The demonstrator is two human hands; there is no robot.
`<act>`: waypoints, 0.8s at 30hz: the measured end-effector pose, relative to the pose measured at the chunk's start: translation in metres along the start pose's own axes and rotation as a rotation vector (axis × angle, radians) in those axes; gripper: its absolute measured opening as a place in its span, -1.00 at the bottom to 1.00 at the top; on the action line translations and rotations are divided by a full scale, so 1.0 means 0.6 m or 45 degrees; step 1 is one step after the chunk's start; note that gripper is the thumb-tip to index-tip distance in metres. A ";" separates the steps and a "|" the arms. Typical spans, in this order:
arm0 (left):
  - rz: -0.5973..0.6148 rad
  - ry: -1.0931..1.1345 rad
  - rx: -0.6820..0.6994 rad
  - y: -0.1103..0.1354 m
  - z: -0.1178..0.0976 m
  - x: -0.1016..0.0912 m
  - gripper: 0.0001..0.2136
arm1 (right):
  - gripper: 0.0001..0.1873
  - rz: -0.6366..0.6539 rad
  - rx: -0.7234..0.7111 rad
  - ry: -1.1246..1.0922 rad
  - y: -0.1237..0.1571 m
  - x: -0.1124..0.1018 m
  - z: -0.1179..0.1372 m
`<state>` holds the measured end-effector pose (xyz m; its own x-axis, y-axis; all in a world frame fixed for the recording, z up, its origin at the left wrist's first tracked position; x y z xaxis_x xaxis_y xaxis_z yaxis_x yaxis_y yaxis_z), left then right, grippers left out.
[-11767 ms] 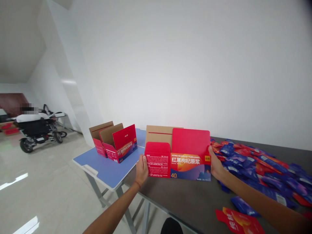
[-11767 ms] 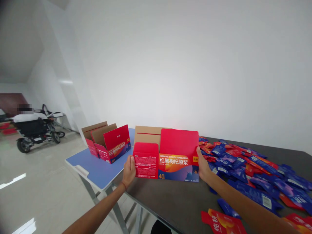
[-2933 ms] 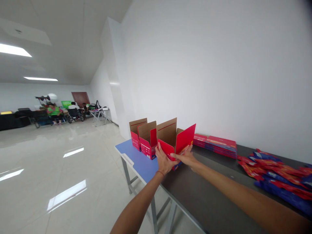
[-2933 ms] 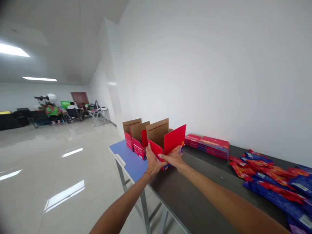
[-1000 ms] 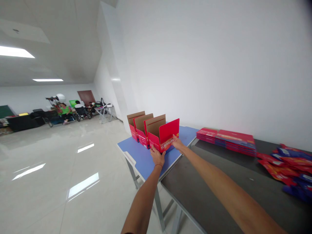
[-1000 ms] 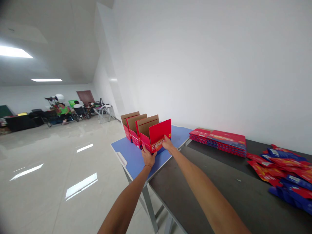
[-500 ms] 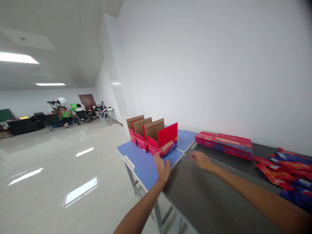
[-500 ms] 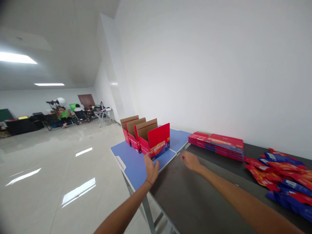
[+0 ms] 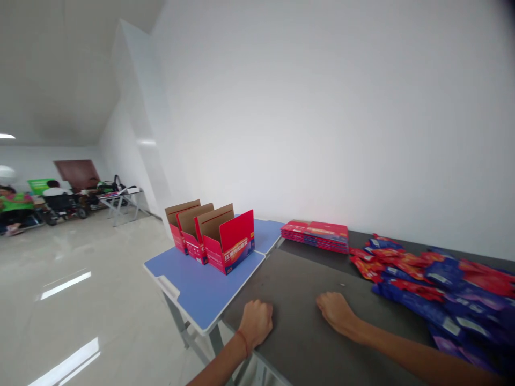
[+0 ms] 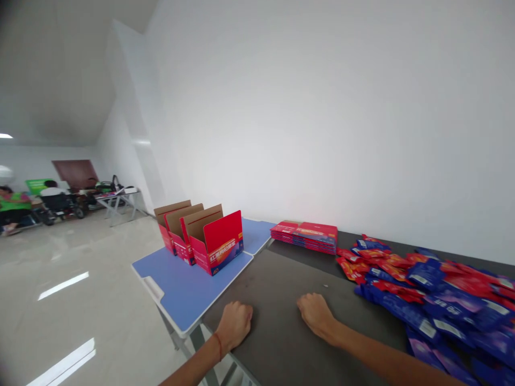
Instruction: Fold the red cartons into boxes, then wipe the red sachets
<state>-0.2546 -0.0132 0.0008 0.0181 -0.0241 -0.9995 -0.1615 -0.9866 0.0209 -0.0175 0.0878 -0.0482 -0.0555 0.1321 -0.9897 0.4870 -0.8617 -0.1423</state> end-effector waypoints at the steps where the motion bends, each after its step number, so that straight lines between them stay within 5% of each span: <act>1: 0.002 -0.012 -0.009 0.000 0.001 0.001 -0.69 | -0.64 -0.004 0.018 -0.011 0.001 0.000 0.000; 21: 0.013 0.020 -0.062 0.002 0.011 0.013 -0.68 | -0.64 0.035 0.026 -0.071 0.007 0.012 0.008; 24: 0.000 0.052 -0.042 0.002 0.013 0.022 -0.68 | -0.70 0.011 -0.058 -0.066 -0.021 -0.012 -0.005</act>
<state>-0.2624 -0.0137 -0.0124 0.0587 -0.0303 -0.9978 -0.1287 -0.9914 0.0225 -0.0209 0.0992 -0.0395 -0.0958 0.0978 -0.9906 0.5269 -0.8393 -0.1338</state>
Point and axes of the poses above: each hand's wrist, its own y-axis away from the middle knuckle, its own x-axis out of the palm, z = x × y, the point moved 6 cm from there along -y, towards the middle knuckle, and after that the axes turned 5 degrees about x, right-handed, at the moved point
